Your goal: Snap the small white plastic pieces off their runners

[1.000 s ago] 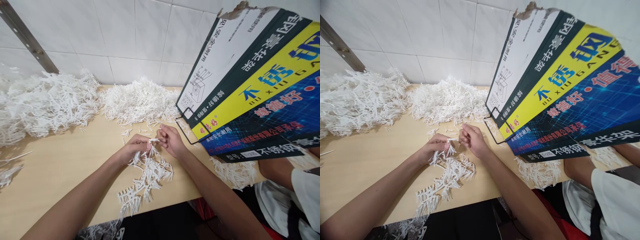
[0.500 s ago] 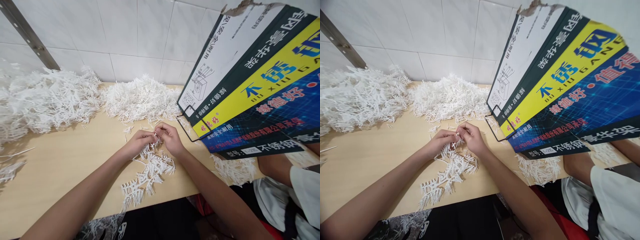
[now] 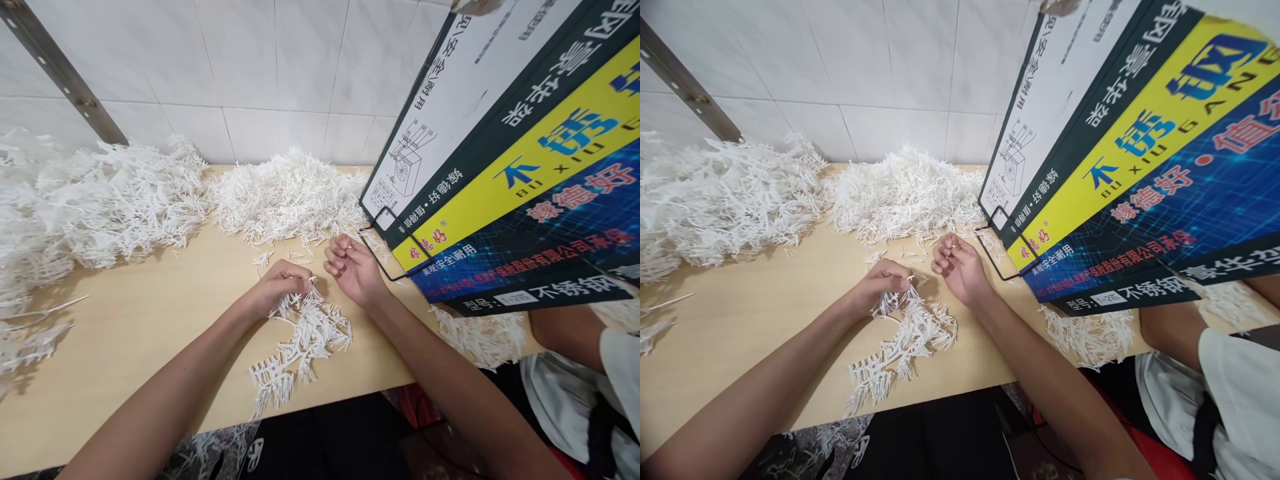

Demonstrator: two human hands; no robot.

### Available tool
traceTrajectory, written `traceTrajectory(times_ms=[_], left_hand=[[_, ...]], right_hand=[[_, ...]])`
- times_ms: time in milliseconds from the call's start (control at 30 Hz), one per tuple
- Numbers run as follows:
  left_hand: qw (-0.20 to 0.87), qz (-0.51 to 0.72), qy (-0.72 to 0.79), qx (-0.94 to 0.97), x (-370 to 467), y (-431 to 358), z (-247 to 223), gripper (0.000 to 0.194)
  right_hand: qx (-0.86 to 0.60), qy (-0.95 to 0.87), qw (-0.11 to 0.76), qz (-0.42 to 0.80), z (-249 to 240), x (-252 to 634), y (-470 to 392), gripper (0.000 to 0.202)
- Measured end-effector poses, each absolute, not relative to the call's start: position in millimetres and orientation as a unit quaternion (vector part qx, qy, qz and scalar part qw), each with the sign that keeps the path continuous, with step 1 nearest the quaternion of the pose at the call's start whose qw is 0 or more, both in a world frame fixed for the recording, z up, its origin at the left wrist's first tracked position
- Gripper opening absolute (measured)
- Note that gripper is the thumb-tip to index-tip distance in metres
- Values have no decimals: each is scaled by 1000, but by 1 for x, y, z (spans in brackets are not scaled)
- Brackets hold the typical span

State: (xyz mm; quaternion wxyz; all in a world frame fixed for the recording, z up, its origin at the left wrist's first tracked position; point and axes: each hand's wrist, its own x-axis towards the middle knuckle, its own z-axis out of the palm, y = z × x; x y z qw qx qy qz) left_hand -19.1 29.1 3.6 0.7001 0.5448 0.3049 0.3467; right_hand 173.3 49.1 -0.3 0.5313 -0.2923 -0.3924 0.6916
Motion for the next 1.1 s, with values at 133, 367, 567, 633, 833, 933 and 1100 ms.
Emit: traceTrajectory(times_ms=[133, 367, 567, 633, 833, 933, 1100], left_hand=[[670, 392, 347, 526, -12, 29, 1, 36], [570, 419, 427, 564, -3, 32, 4, 45], [548, 402, 441, 587, -4, 33, 0, 41], [548, 399, 437, 591, -5, 33, 1, 42], [674, 378, 368, 517, -9, 30, 7, 37], [714, 340, 333, 513, -16, 28, 5, 38], [742, 339, 232, 530, -23, 26, -2, 34]], right_hand=[[-356, -502, 515, 597, 1, 174, 52, 25], [-433, -698, 400, 408, -1, 170, 42, 33], [-463, -777, 333, 266, 4, 177, 41, 35], [-445, -767, 331, 324, 4, 179, 42, 41], [-297, -585, 338, 675, -4, 179, 47, 45], [-230, -516, 306, 767, -5, 179, 44, 45], [-169, -478, 332, 795, 6, 189, 43, 54]])
